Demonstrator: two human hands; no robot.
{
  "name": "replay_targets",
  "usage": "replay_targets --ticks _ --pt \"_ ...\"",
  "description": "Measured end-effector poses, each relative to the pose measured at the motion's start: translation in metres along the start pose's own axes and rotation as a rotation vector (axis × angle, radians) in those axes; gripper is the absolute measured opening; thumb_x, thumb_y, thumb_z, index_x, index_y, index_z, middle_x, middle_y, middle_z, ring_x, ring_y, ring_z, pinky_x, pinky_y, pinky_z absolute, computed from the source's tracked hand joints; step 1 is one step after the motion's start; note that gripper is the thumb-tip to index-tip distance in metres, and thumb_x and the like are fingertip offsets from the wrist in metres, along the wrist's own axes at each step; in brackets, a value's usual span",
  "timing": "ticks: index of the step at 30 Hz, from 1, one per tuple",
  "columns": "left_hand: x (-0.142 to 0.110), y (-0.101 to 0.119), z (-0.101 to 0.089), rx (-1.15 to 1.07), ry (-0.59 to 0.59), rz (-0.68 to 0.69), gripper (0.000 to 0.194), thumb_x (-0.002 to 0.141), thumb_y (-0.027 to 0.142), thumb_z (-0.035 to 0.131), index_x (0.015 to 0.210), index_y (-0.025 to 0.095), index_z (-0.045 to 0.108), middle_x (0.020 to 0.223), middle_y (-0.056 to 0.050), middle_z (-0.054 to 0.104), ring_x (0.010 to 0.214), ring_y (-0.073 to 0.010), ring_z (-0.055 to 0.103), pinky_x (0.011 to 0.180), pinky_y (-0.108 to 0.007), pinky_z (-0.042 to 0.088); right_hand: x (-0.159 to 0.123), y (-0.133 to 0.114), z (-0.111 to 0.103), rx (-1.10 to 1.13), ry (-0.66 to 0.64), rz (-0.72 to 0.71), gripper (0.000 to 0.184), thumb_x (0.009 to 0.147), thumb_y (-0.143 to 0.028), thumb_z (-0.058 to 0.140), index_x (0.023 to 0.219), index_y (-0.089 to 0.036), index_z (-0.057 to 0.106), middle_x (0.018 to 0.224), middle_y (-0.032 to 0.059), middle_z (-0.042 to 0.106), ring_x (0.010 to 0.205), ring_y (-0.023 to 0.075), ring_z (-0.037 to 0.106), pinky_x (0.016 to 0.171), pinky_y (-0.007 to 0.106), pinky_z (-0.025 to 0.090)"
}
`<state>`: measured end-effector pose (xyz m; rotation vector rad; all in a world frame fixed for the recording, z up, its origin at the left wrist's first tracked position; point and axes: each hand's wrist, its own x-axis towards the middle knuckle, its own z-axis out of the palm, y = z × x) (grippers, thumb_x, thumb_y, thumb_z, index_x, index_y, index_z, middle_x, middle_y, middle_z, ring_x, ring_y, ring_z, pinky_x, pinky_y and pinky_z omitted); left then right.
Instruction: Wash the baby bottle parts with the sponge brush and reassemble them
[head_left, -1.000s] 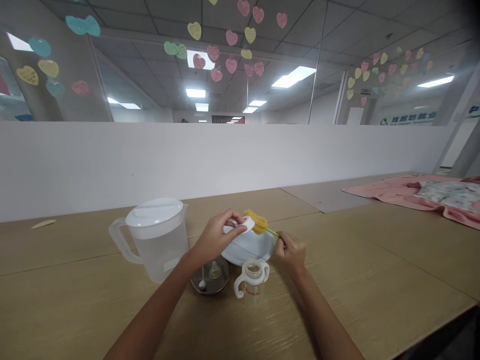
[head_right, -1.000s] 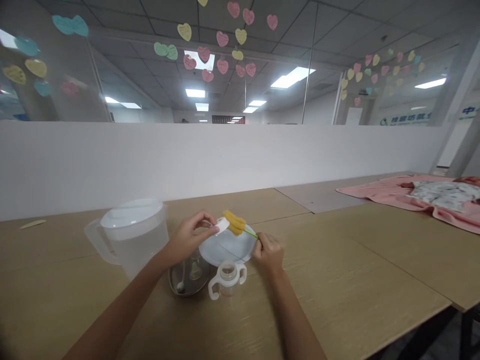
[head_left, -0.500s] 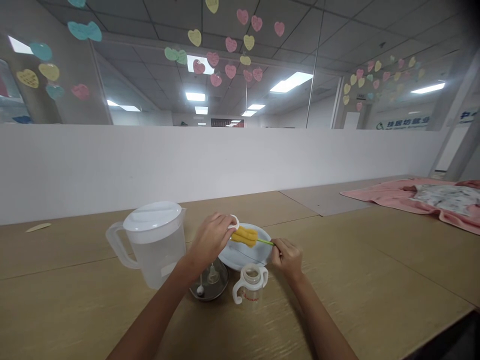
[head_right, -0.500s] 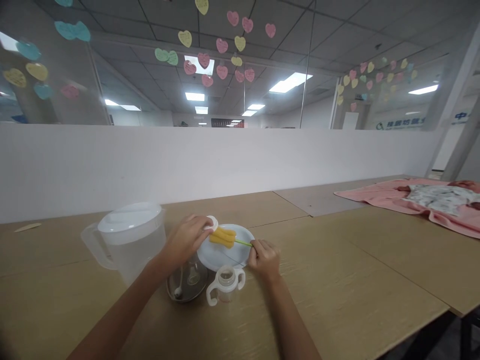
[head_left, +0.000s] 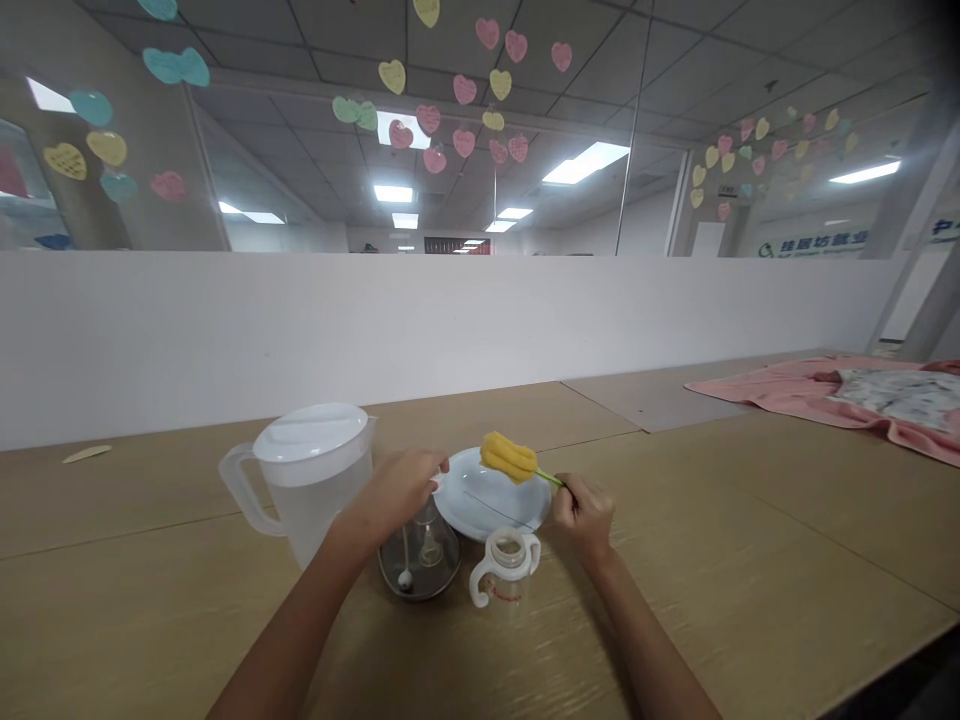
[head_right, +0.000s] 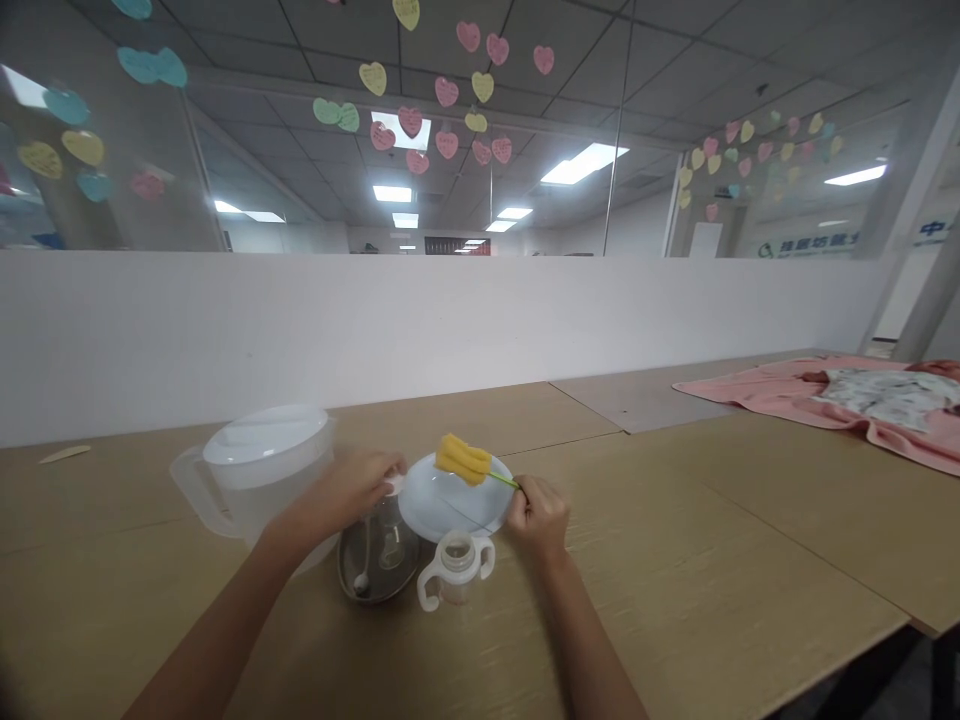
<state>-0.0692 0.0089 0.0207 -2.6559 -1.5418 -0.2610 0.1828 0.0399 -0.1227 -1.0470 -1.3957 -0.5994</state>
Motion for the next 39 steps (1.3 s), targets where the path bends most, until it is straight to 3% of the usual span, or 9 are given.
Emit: replay_targets --ticks 8,14,21,27,33,39 --pt "-0.009 -0.001 0.004 -0.042 -0.204 -0.020 0.024 0.070 0.007 0.051 0.088 0.021 0.060 0.083 -0.002 0.066 0.076 -0.0178 0.060 0.061 -0.024 0.038 0.000 -0.001 -0.001 0.002 -0.026 -0.006 0.026 0.068 -0.005 0.037 0.063 -0.017 0.059 0.051 -0.0001 0.055 0.047 0.0111 0.048 0.049 0.022 0.033" --pt "-0.007 -0.005 0.009 -0.021 -0.196 0.010 0.020 0.071 0.013 0.058 0.089 0.021 0.060 0.077 0.000 0.064 0.072 -0.0165 0.058 0.060 -0.023 0.038 -0.002 0.004 -0.002 -0.019 -0.050 -0.025 0.025 0.067 -0.006 0.038 0.063 -0.017 0.060 0.052 0.0006 0.056 0.048 0.0112 0.048 0.050 0.022 0.032" --pt "-0.001 -0.004 0.016 0.034 -0.265 -0.030 0.026 0.068 0.018 0.066 0.093 0.020 0.060 0.081 -0.001 0.065 0.078 -0.0175 0.058 0.059 -0.022 0.037 -0.003 0.007 -0.003 -0.081 -0.058 -0.048 0.024 0.066 -0.006 0.038 0.060 -0.016 0.060 0.047 -0.0007 0.052 0.045 0.0107 0.044 0.048 0.023 0.028" --pt "0.009 -0.005 0.026 0.023 -0.262 -0.035 0.019 0.063 0.018 0.067 0.079 0.019 0.059 0.079 -0.002 0.064 0.075 -0.0180 0.058 0.054 -0.023 0.032 -0.001 0.007 -0.003 -0.081 -0.060 -0.081 0.024 0.066 -0.006 0.039 0.060 -0.016 0.060 0.047 -0.0005 0.052 0.044 0.0105 0.044 0.048 0.022 0.028" --pt "0.019 -0.011 0.035 -0.023 -0.316 -0.047 0.024 0.057 0.016 0.069 0.077 0.019 0.056 0.075 0.001 0.062 0.071 -0.0162 0.056 0.050 -0.022 0.030 -0.002 0.007 -0.001 -0.073 -0.091 -0.047 0.024 0.067 -0.007 0.039 0.061 -0.016 0.061 0.048 0.0006 0.055 0.045 0.0112 0.045 0.049 0.023 0.029" --pt "0.017 -0.013 0.031 -0.017 -0.302 -0.058 0.021 0.056 0.019 0.067 0.075 0.019 0.056 0.073 0.002 0.060 0.068 -0.0160 0.055 0.050 -0.023 0.029 -0.005 0.011 0.001 -0.063 -0.152 -0.026 0.024 0.066 -0.009 0.039 0.063 -0.015 0.062 0.050 0.0013 0.055 0.047 0.0114 0.046 0.049 0.023 0.028"
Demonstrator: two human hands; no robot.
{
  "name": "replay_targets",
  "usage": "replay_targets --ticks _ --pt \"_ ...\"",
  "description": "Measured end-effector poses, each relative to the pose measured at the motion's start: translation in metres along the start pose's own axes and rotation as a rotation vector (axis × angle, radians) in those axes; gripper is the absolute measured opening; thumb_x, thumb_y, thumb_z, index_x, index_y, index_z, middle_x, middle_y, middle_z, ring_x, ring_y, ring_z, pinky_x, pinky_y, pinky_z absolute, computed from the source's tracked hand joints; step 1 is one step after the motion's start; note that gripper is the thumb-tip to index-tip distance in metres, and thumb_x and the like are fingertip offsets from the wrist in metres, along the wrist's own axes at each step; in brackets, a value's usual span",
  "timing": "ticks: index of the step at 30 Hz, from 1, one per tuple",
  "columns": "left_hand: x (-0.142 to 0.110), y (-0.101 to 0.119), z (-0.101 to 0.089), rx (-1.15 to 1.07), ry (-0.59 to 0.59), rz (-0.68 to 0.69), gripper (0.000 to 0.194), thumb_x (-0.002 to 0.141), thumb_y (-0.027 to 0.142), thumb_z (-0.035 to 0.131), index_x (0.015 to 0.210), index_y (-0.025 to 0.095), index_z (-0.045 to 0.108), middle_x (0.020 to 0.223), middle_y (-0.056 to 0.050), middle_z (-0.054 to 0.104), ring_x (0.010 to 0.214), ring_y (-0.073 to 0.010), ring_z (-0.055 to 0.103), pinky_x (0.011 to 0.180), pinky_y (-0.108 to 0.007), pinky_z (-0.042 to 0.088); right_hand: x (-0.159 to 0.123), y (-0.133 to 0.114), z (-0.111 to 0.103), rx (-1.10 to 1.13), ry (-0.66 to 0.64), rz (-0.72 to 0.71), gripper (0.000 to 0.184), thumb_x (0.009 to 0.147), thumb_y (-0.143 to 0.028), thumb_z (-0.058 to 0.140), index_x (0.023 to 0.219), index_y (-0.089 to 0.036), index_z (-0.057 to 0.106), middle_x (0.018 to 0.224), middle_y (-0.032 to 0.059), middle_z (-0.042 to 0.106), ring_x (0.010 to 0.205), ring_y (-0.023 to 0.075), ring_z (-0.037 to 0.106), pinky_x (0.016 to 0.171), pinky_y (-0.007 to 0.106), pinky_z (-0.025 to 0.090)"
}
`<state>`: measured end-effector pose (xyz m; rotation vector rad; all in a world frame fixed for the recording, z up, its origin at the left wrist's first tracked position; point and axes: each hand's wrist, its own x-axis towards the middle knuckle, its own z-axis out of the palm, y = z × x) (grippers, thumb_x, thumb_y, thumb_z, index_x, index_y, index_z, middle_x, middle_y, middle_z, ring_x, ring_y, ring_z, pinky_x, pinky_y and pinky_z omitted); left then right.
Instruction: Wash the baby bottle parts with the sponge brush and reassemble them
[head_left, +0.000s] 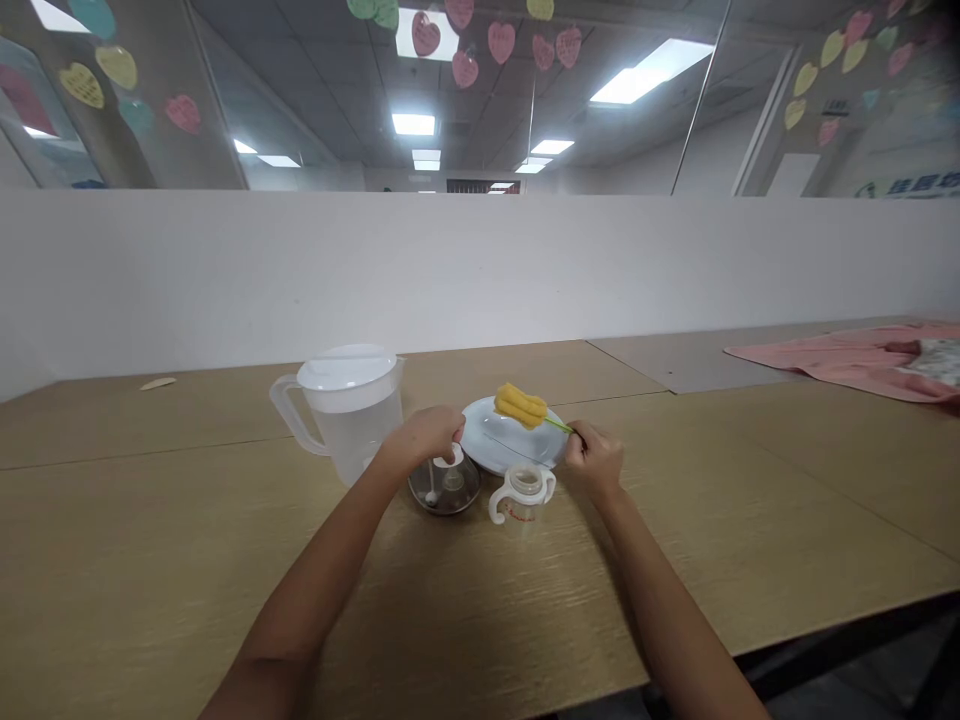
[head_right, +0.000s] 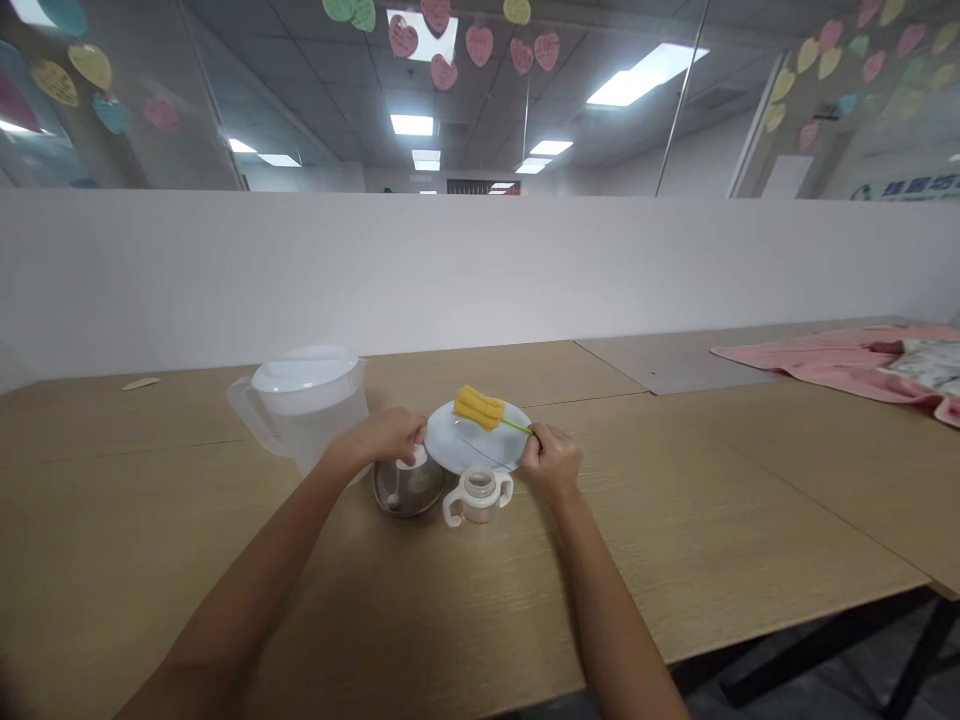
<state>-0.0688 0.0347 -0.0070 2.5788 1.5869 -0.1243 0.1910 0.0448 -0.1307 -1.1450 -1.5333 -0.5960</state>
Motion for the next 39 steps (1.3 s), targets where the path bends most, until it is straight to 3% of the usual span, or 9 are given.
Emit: replay_targets --ticks 10,18,21,24,28,31,35,39 --pt "0.003 0.012 0.011 0.049 -0.095 -0.024 0.009 0.061 0.018 0.066 0.069 0.018 0.061 0.074 -0.001 0.064 0.064 -0.0154 0.056 0.051 -0.023 0.033 -0.002 0.000 0.002 -0.030 -0.082 0.036 0.026 0.067 -0.011 0.037 0.064 -0.015 0.063 0.054 0.0031 0.059 0.049 0.0122 0.048 0.050 0.023 0.028" --pt "-0.006 0.026 0.004 0.114 -0.100 -0.034 0.012 0.061 0.016 0.067 0.073 0.017 0.065 0.078 -0.004 0.068 0.066 -0.0175 0.060 0.053 -0.023 0.039 -0.003 0.000 0.002 -0.044 -0.119 0.050 0.027 0.068 -0.012 0.037 0.065 -0.015 0.064 0.053 0.0036 0.059 0.049 0.0123 0.048 0.051 0.023 0.029" --pt "-0.011 0.032 0.000 0.152 -0.065 -0.035 0.009 0.068 0.013 0.059 0.074 0.015 0.066 0.078 -0.008 0.068 0.069 -0.0195 0.062 0.058 -0.026 0.043 -0.002 0.000 0.002 -0.049 -0.100 0.039 0.027 0.068 -0.012 0.037 0.063 -0.015 0.064 0.052 0.0032 0.058 0.048 0.0120 0.047 0.050 0.023 0.028" --pt "-0.020 0.043 -0.004 0.184 -0.005 0.003 0.020 0.081 0.014 0.045 0.079 0.013 0.065 0.082 -0.012 0.068 0.076 -0.0217 0.064 0.064 -0.028 0.045 -0.001 -0.001 0.002 -0.060 -0.072 0.057 0.027 0.068 -0.011 0.037 0.062 -0.015 0.063 0.051 0.0029 0.058 0.047 0.0118 0.046 0.050 0.023 0.027" --pt "-0.031 0.066 -0.001 0.061 0.122 0.211 0.036 0.094 0.032 0.030 0.087 0.016 0.062 0.087 -0.009 0.067 0.079 -0.0207 0.064 0.068 -0.029 0.045 -0.001 -0.001 0.003 -0.078 -0.057 0.098 0.026 0.069 -0.012 0.037 0.061 -0.016 0.061 0.051 0.0025 0.056 0.048 0.0120 0.046 0.050 0.024 0.027" --pt "-0.033 0.083 0.013 -0.018 0.126 0.328 0.034 0.089 0.045 0.041 0.097 0.017 0.058 0.094 -0.008 0.066 0.085 -0.0221 0.063 0.067 -0.028 0.045 -0.001 -0.001 0.004 -0.077 -0.057 0.110 0.026 0.069 -0.012 0.036 0.062 -0.016 0.061 0.051 0.0021 0.055 0.049 0.0123 0.046 0.051 0.024 0.027" --pt "-0.029 0.091 0.027 0.020 0.096 0.349 0.039 0.076 0.036 0.064 0.109 0.017 0.054 0.104 -0.010 0.062 0.087 -0.0239 0.062 0.069 -0.029 0.046 -0.001 0.000 0.006 -0.059 -0.021 0.144 0.025 0.070 -0.013 0.036 0.067 -0.016 0.061 0.054 0.0022 0.056 0.051 0.0130 0.047 0.052 0.024 0.029" --pt "-0.033 0.081 0.010 -0.237 0.165 0.429 0.053 0.068 0.042 0.071 0.113 0.022 0.052 0.104 -0.005 0.063 0.093 -0.0243 0.060 0.075 -0.030 0.045 0.001 -0.002 0.006 -0.026 0.033 0.255 0.028 0.075 -0.015 0.033 0.080 -0.016 0.060 0.065 0.0043 0.059 0.060 0.0152 0.051 0.058 0.025 0.036"
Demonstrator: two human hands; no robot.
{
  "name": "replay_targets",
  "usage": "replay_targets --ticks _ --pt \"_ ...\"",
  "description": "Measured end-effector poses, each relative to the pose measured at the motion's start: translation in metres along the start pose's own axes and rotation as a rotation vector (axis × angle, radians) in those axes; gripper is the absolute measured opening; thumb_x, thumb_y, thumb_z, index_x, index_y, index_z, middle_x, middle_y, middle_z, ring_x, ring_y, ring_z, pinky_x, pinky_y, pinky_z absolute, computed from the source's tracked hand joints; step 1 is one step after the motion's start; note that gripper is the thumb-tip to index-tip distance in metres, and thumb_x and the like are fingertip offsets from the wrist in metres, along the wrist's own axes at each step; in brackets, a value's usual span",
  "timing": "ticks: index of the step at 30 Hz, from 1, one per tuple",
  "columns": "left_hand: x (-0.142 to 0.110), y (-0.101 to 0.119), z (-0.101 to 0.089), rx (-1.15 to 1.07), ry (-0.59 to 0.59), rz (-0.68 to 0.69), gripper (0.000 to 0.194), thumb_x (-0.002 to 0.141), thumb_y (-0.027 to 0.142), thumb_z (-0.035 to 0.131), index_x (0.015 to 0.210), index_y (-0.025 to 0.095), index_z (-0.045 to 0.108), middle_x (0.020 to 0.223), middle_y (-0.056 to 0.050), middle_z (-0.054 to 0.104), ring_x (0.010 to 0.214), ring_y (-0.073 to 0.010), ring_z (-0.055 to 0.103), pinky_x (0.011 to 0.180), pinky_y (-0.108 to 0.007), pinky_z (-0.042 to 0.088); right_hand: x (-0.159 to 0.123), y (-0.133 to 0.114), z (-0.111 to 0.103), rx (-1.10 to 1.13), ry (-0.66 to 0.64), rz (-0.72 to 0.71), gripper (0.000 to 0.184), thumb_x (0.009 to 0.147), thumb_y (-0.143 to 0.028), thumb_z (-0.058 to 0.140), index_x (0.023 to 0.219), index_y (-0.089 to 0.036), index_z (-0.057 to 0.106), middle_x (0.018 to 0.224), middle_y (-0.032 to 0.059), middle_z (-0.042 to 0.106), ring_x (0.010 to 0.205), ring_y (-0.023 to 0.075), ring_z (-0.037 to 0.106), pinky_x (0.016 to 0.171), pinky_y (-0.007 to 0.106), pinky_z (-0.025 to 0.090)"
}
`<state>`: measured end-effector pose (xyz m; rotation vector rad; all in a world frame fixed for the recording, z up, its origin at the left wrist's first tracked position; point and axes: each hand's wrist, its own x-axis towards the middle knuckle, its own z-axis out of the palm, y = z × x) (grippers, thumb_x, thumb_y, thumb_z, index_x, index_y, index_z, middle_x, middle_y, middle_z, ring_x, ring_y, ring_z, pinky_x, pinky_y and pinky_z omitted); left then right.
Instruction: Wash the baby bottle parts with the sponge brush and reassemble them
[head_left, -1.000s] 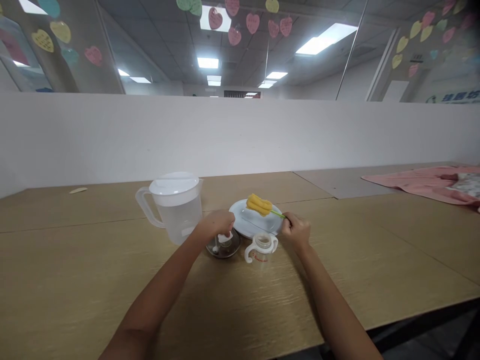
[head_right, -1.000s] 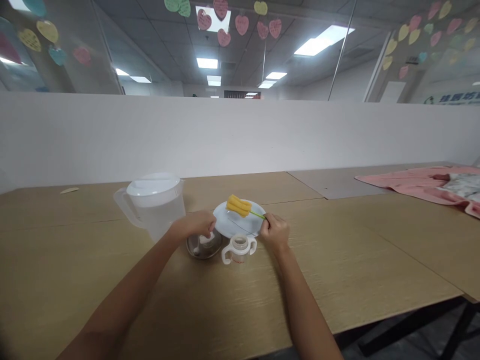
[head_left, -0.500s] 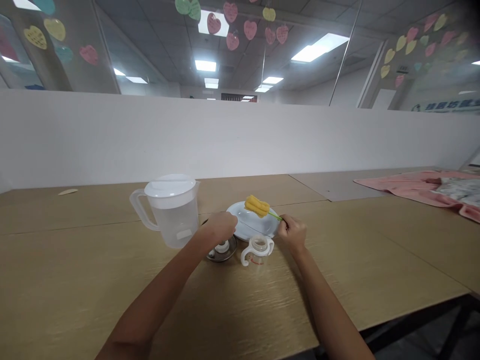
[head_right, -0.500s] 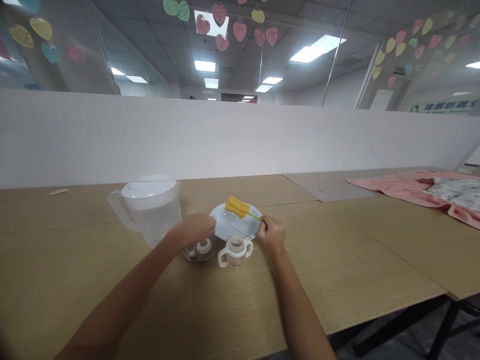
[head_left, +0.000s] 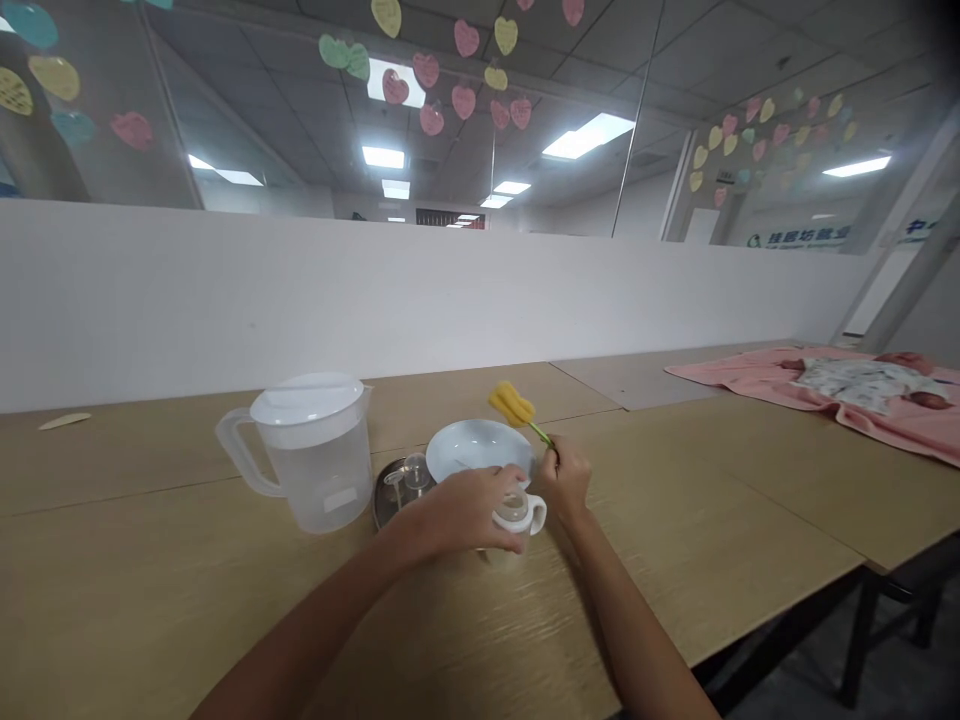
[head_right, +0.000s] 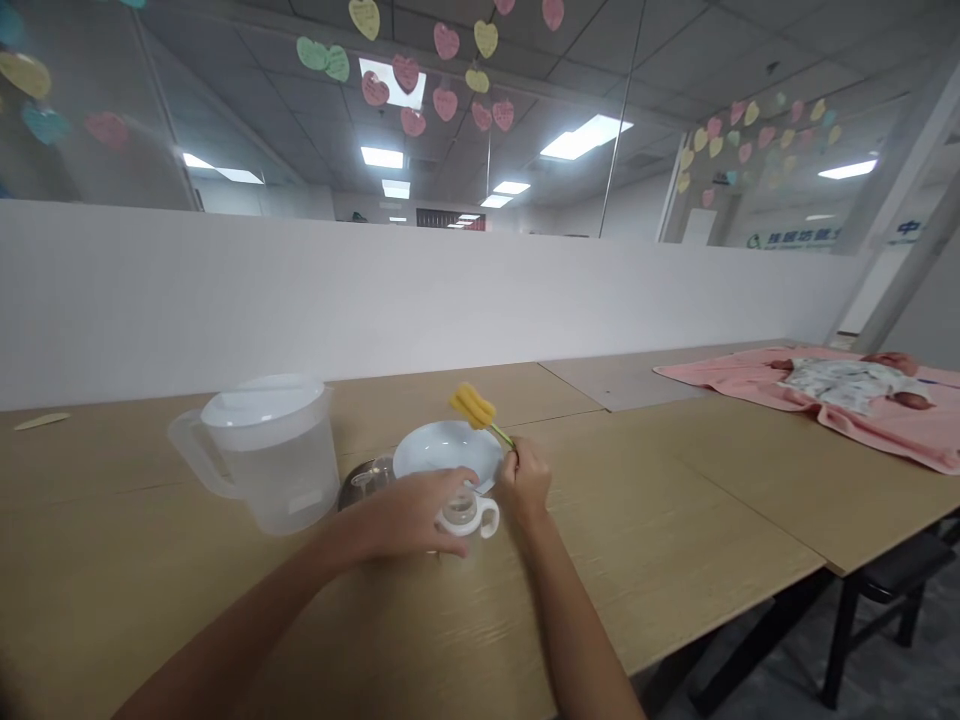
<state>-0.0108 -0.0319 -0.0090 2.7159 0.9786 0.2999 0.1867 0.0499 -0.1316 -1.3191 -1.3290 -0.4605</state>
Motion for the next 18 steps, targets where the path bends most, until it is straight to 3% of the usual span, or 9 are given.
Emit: replay_targets --ticks 4,8,12,18 --pt "-0.004 -0.005 -0.030 -0.239 0.207 -0.027 0.054 0.062 0.046 0.074 0.107 0.023 0.055 0.104 0.000 0.063 0.092 -0.0205 0.059 0.078 -0.028 0.045 0.003 -0.006 -0.001 0.075 0.046 0.088 0.030 0.082 -0.020 0.028 0.090 -0.015 0.057 0.075 0.0060 0.061 0.070 0.0170 0.054 0.065 0.027 0.041" --pt "0.001 -0.022 -0.038 -0.346 0.465 -0.105 0.052 0.062 0.041 0.075 0.105 0.022 0.054 0.105 -0.001 0.062 0.094 -0.0188 0.059 0.082 -0.029 0.046 0.003 -0.012 -0.003 0.110 0.065 0.116 0.034 0.088 -0.023 0.028 0.102 -0.014 0.057 0.081 0.0073 0.063 0.070 0.0158 0.058 0.066 0.026 0.042" --pt "0.009 -0.047 -0.031 -0.222 0.677 -0.144 0.050 0.058 0.027 0.078 0.101 0.021 0.054 0.107 -0.003 0.059 0.101 -0.0220 0.055 0.087 -0.034 0.046 -0.001 -0.016 -0.005 0.066 0.085 -0.041 0.034 0.089 -0.025 0.034 0.110 -0.014 0.058 0.084 0.0097 0.067 0.067 0.0145 0.060 0.063 0.024 0.043" --pt "0.009 -0.068 -0.029 0.067 0.772 -0.155 0.040 0.066 0.014 0.066 0.104 0.022 0.055 0.102 -0.003 0.052 0.098 -0.0208 0.053 0.082 -0.032 0.047 -0.004 -0.021 -0.011 0.040 0.103 -0.332 0.023 0.084 -0.018 0.042 0.081 -0.017 0.065 0.058 0.0021 0.061 0.051 0.0114 0.054 0.053 0.023 0.036"
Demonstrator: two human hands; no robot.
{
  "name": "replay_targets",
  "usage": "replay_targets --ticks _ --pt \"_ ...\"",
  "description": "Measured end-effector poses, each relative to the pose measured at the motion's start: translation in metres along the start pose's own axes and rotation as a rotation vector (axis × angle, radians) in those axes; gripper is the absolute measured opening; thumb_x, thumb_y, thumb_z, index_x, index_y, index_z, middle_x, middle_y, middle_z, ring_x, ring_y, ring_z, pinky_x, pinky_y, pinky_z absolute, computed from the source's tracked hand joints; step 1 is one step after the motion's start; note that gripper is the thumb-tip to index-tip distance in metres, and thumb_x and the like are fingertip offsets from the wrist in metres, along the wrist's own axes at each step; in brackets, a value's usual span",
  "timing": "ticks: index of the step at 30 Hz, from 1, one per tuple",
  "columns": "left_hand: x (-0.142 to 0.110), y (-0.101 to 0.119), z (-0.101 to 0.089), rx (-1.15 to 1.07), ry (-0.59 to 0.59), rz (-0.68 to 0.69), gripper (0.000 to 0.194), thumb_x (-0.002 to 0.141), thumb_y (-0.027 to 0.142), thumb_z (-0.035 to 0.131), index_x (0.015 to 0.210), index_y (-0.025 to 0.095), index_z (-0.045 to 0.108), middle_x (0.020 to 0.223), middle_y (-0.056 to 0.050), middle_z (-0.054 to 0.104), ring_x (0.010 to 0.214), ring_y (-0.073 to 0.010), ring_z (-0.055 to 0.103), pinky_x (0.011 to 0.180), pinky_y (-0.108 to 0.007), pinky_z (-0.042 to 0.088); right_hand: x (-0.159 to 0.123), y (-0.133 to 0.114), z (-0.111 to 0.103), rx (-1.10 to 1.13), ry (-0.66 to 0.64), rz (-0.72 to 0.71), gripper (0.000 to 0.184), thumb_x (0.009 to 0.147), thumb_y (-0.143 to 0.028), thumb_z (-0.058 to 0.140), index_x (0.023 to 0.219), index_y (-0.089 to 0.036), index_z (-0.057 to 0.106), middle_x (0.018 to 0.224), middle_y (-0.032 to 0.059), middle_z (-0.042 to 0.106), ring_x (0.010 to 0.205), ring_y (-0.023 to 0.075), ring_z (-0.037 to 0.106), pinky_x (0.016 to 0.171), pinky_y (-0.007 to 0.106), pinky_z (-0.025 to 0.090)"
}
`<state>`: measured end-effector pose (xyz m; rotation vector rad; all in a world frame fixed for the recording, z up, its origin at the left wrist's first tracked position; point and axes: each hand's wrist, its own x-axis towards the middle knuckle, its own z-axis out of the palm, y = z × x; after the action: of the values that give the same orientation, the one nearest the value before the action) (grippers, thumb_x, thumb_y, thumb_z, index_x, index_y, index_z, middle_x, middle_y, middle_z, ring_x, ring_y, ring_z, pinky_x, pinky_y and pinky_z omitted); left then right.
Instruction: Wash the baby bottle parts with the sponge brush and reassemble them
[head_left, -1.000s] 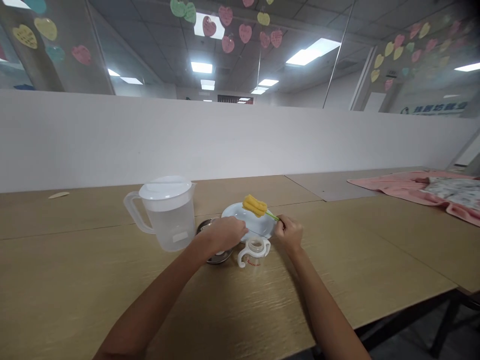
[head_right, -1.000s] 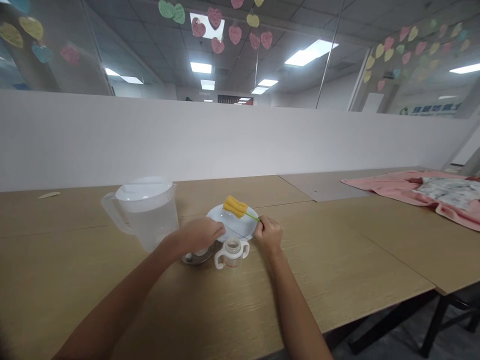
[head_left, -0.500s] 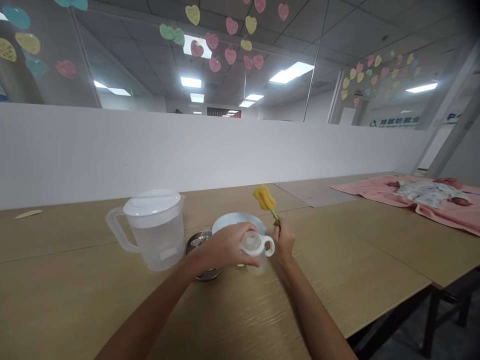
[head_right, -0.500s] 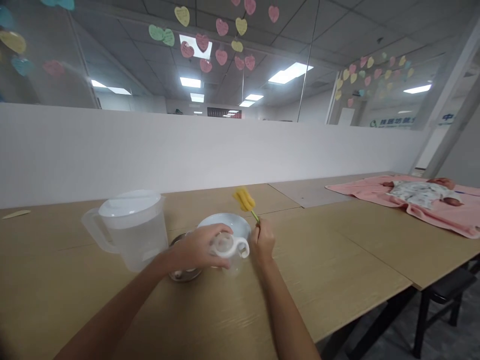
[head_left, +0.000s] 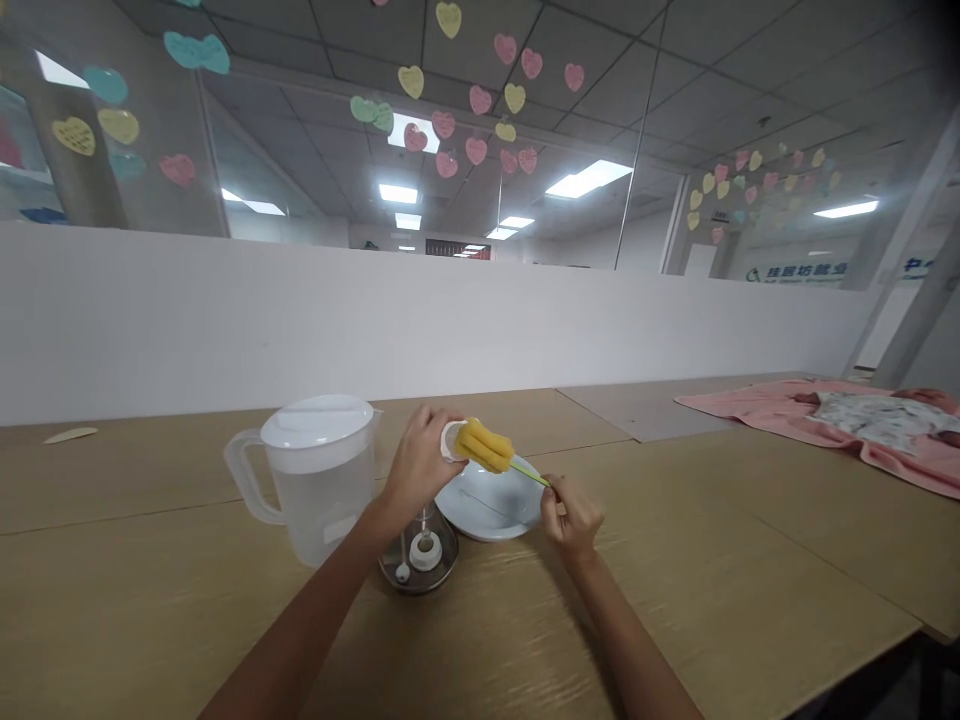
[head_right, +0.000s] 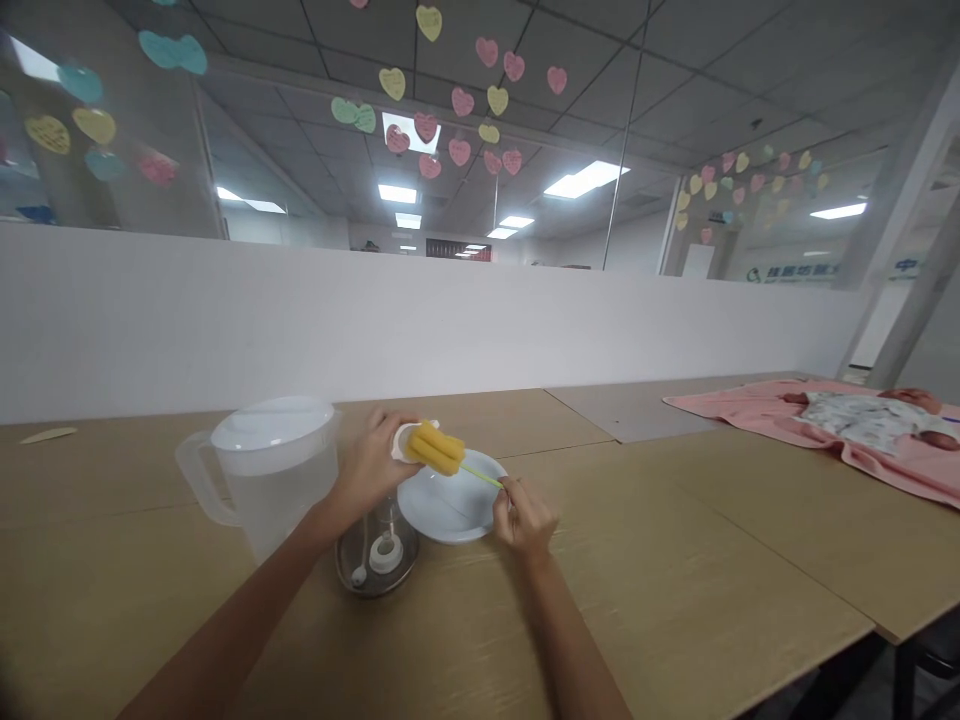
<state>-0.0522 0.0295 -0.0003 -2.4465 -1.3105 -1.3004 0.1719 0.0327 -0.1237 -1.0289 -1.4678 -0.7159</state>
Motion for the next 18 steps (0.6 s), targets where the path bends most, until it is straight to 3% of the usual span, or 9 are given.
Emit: replay_targets --ticks 6,10,14,18 --pt "-0.004 -0.002 0.005 0.329 0.013 0.247 0.049 0.066 -0.004 0.045 0.107 0.019 0.056 0.099 -0.008 0.052 0.094 -0.0232 0.048 0.083 -0.035 0.042 0.005 0.005 -0.003 -0.150 -0.032 -0.083 0.018 0.076 -0.016 0.047 0.065 -0.019 0.061 0.053 -0.0003 0.058 0.051 0.0110 0.050 0.051 0.024 0.029" --pt "-0.006 -0.001 0.010 0.423 -0.022 0.297 0.045 0.068 -0.005 0.040 0.104 0.017 0.056 0.097 -0.009 0.053 0.089 -0.0236 0.047 0.080 -0.036 0.040 0.008 0.004 -0.003 -0.235 -0.107 -0.042 0.018 0.072 -0.017 0.046 0.059 -0.019 0.058 0.051 -0.0004 0.056 0.051 0.0113 0.047 0.051 0.025 0.025" --pt "-0.007 0.003 0.013 0.502 -0.061 0.307 0.043 0.070 -0.006 0.038 0.103 0.016 0.055 0.099 -0.010 0.053 0.091 -0.0249 0.047 0.078 -0.037 0.039 0.012 -0.013 0.000 -0.316 -0.124 -0.027 0.019 0.072 -0.019 0.046 0.054 -0.020 0.054 0.049 -0.0004 0.053 0.049 0.0114 0.044 0.050 0.026 0.021" --pt "-0.011 0.013 0.024 0.517 -0.187 0.385 0.031 0.077 0.000 0.039 0.098 0.016 0.055 0.095 -0.010 0.053 0.088 -0.0247 0.048 0.075 -0.036 0.038 0.012 -0.031 0.005 -0.289 -0.149 -0.073 0.019 0.075 -0.022 0.046 0.059 -0.020 0.057 0.053 0.0000 0.055 0.050 0.0113 0.045 0.051 0.026 0.021"
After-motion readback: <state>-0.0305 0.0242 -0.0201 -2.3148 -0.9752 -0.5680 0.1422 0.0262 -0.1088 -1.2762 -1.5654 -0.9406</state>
